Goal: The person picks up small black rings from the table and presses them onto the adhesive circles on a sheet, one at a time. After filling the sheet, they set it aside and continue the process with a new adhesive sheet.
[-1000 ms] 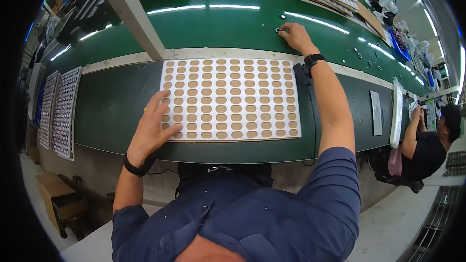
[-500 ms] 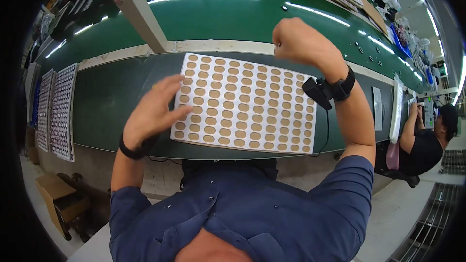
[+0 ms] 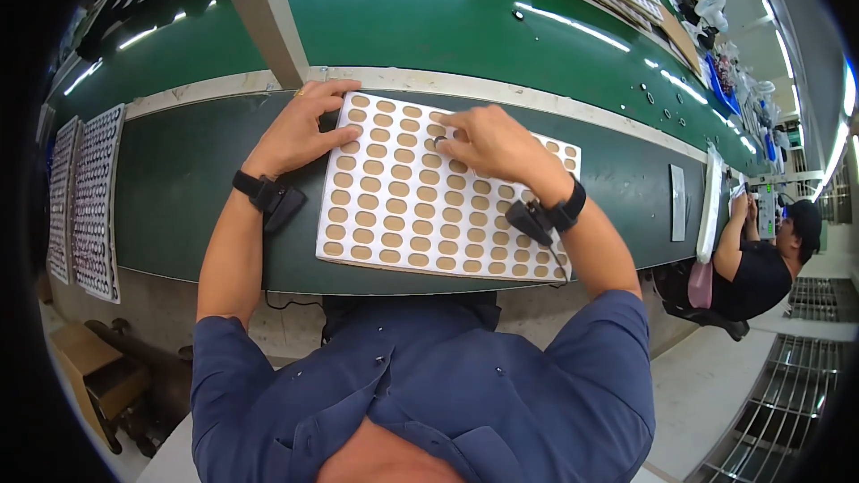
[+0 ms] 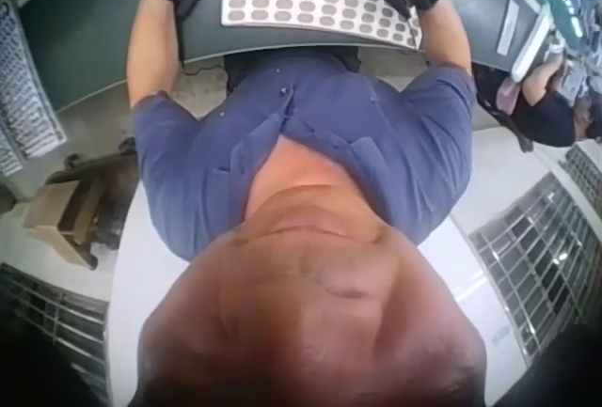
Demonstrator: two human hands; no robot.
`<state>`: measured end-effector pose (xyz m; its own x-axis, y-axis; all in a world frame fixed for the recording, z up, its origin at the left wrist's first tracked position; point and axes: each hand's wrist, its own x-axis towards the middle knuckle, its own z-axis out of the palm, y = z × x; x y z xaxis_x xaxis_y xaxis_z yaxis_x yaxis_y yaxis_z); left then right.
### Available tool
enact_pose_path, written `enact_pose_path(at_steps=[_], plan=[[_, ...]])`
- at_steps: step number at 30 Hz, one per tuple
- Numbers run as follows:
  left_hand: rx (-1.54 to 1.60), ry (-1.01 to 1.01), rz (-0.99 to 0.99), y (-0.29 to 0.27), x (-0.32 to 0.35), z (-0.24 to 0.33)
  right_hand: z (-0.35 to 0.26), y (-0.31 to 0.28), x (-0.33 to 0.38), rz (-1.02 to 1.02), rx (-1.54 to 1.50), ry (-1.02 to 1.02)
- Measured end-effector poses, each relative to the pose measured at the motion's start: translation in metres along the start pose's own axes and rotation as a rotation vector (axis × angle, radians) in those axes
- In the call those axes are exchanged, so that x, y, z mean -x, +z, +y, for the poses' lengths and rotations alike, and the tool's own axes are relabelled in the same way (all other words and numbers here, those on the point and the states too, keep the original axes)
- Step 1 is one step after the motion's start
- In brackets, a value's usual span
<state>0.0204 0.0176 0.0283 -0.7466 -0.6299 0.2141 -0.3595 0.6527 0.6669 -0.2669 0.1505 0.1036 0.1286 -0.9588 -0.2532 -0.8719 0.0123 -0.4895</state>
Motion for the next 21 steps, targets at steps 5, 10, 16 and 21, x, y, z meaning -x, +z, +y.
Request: enact_pose_path(at_steps=[5, 10, 16, 21], plan=[[0.084, -0.008, -0.026, 0.0, -0.002, -0.002, 0.009, 0.03, 0.016, 0.244, 0.012, -0.077], [0.096, -0.009, -0.014, -0.002, -0.001, -0.003, 0.01, 0.033, 0.015, 0.233, -0.071, 0.045], [0.06, 0.018, 0.002, 0.0, 0.0, -0.003, 0.013, 0.034, 0.014, 0.225, -0.125, 0.028], [0.066, -0.005, -0.009, 0.0, 0.001, -0.002, -0.001, 0.021, 0.008, 0.114, -0.315, 0.19]])
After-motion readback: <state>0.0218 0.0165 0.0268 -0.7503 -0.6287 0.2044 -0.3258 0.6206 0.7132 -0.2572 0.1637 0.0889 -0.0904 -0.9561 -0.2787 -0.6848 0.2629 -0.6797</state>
